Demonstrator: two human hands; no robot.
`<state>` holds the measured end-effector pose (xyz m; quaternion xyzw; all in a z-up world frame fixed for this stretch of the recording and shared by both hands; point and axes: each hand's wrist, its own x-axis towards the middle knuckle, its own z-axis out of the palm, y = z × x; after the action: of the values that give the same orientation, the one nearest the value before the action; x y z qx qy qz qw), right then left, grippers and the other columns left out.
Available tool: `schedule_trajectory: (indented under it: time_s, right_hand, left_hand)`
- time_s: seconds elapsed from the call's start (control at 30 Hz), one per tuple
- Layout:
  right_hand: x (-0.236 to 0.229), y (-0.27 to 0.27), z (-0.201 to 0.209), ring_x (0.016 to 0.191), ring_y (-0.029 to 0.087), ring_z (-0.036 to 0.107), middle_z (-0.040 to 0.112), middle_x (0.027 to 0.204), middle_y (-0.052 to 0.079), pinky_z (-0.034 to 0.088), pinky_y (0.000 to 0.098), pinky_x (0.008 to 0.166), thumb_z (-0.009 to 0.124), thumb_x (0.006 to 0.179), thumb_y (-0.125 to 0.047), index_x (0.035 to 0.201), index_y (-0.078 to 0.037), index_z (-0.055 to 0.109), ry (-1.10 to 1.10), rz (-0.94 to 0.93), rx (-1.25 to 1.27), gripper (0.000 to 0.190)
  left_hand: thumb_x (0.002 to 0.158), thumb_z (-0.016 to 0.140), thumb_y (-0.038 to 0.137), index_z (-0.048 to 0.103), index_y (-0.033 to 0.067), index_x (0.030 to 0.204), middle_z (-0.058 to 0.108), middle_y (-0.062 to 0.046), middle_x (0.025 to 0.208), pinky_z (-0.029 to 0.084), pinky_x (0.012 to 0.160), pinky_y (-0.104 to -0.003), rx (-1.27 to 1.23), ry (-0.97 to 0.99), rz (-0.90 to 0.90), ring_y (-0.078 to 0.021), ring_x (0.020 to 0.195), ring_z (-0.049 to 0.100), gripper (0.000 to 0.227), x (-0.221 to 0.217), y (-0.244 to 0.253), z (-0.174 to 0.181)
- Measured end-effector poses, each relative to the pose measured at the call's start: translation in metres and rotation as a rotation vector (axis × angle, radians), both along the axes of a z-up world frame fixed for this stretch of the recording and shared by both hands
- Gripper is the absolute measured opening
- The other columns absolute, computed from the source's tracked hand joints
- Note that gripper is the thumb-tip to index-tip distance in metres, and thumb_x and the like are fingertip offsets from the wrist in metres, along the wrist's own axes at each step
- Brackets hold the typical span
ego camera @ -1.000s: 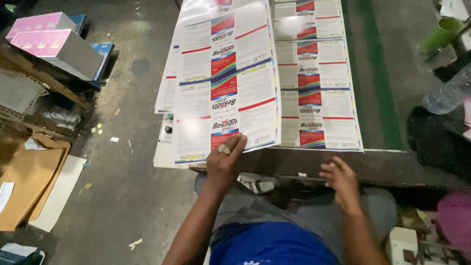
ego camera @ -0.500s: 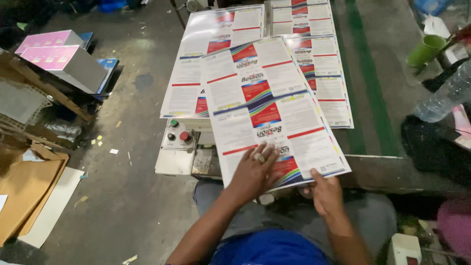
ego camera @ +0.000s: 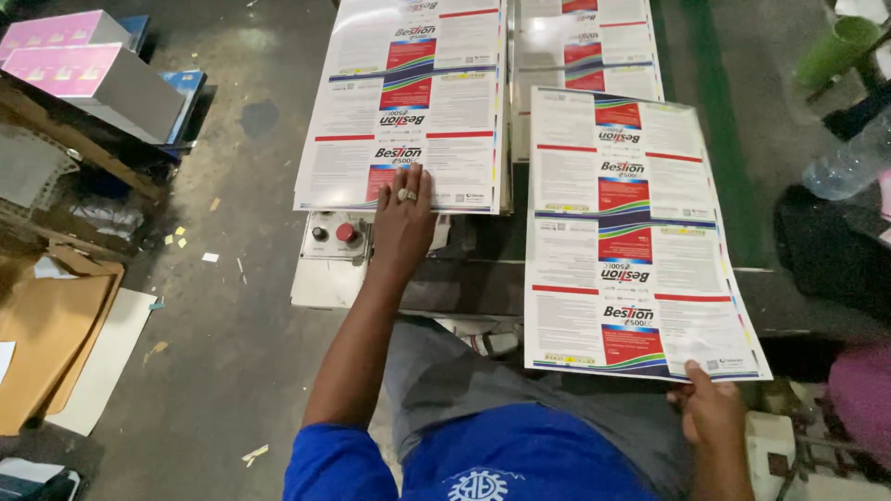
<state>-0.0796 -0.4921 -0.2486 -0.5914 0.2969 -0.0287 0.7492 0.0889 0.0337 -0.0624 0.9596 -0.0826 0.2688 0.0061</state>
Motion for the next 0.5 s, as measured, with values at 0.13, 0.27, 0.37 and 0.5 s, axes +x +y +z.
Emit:
schedule_trajectory:
  time_s: [0.13,0.27,0.37,0.5]
  right_hand:
    - [-0.012,-0.009,-0.014,0.072,0.018,0.064,0.068,0.101,0.01,0.05,0.0332,0.051,0.064,0.1,-0.01,0.129,-0.001,0.057,0.071,-0.024,-0.053,0.031]
    - [-0.006,-0.012,-0.009,0.073,0.022,0.064,0.069,0.101,0.012,0.052,0.0346,0.052,0.062,0.101,-0.011,0.129,0.001,0.058,0.15,0.085,-0.128,0.03]
    - [0.006,-0.003,-0.002,0.075,0.024,0.067,0.07,0.101,0.015,0.053,0.0349,0.054,0.061,0.102,-0.011,0.127,0.004,0.058,0.175,0.168,-0.14,0.029]
    - [0.031,0.015,-0.008,0.075,0.023,0.069,0.071,0.101,0.014,0.05,0.034,0.051,0.061,0.1,-0.009,0.128,0.002,0.058,0.081,0.186,-0.079,0.031]
  left_hand:
    - [0.094,0.062,0.009,0.061,0.0034,0.137,0.064,-0.016,0.144,0.047,0.109,-0.051,-0.02,-0.01,-0.026,-0.0365,0.135,0.059,0.043,-0.016,0.001,0.02]
    - [0.096,0.063,0.008,0.068,0.006,0.121,0.074,-0.013,0.127,0.055,0.099,-0.044,-0.167,-0.046,-0.042,-0.0318,0.122,0.069,0.026,-0.018,0.001,0.027]
    - [0.093,0.065,0.009,0.069,0.0057,0.12,0.075,-0.013,0.124,0.056,0.098,-0.043,-0.166,-0.092,-0.057,-0.0315,0.12,0.069,0.028,-0.019,0.001,0.025]
    - [0.091,0.068,0.011,0.068,0.0038,0.123,0.073,-0.015,0.126,0.055,0.098,-0.044,-0.157,-0.074,-0.071,-0.0327,0.121,0.068,0.032,-0.02,0.002,0.024]
